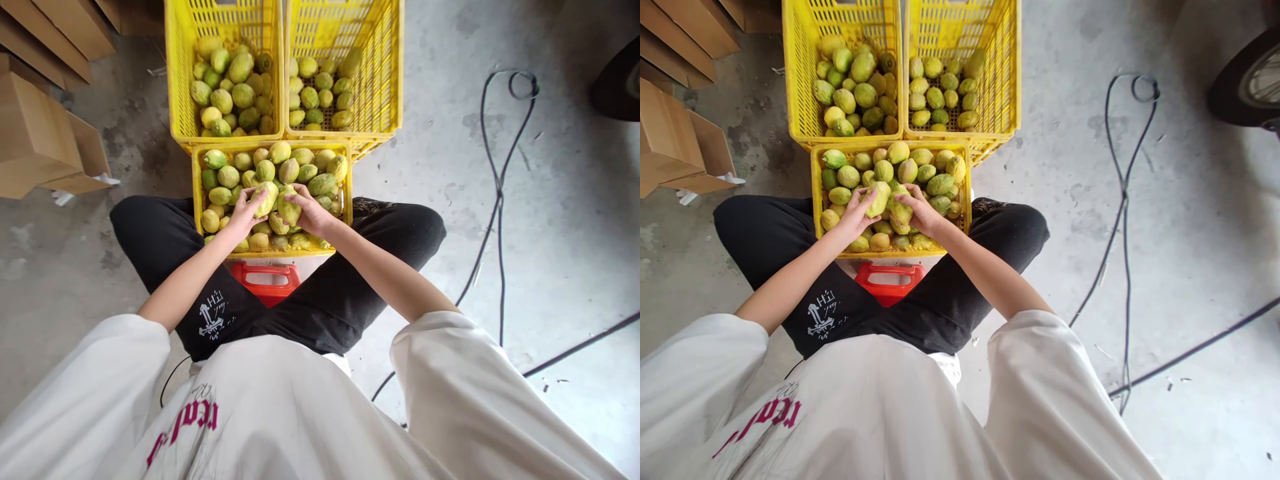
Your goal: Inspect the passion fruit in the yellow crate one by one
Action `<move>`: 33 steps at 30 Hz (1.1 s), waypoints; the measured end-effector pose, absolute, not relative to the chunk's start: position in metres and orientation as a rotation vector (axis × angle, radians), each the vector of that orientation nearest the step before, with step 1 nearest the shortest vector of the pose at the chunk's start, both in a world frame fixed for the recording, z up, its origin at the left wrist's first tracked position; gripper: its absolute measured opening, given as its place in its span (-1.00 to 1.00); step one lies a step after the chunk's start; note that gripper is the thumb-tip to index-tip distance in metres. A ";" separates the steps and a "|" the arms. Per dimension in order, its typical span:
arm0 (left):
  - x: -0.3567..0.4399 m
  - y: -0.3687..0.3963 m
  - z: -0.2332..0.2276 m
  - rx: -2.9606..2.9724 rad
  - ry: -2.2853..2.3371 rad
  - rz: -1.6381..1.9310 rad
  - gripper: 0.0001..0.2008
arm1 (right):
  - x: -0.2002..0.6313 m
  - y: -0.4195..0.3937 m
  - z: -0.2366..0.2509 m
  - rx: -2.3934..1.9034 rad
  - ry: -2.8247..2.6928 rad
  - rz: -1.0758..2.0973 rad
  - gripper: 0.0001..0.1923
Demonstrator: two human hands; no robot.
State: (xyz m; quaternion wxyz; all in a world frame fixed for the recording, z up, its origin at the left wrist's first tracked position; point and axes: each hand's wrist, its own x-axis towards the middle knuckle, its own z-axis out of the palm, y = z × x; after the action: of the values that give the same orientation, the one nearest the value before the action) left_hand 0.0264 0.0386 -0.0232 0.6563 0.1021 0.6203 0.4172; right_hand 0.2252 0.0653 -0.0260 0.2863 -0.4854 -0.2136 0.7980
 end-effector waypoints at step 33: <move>0.016 0.042 -0.033 0.104 1.295 0.904 -0.46 | 0.224 0.069 -0.029 -1.425 -0.514 2.086 -0.65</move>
State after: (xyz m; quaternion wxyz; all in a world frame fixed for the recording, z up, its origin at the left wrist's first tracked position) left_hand 0.0163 0.0421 -0.0326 0.7029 0.0467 0.5819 0.4064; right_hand 0.2235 0.0691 -0.0292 0.2779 -0.5311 -0.1916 0.7772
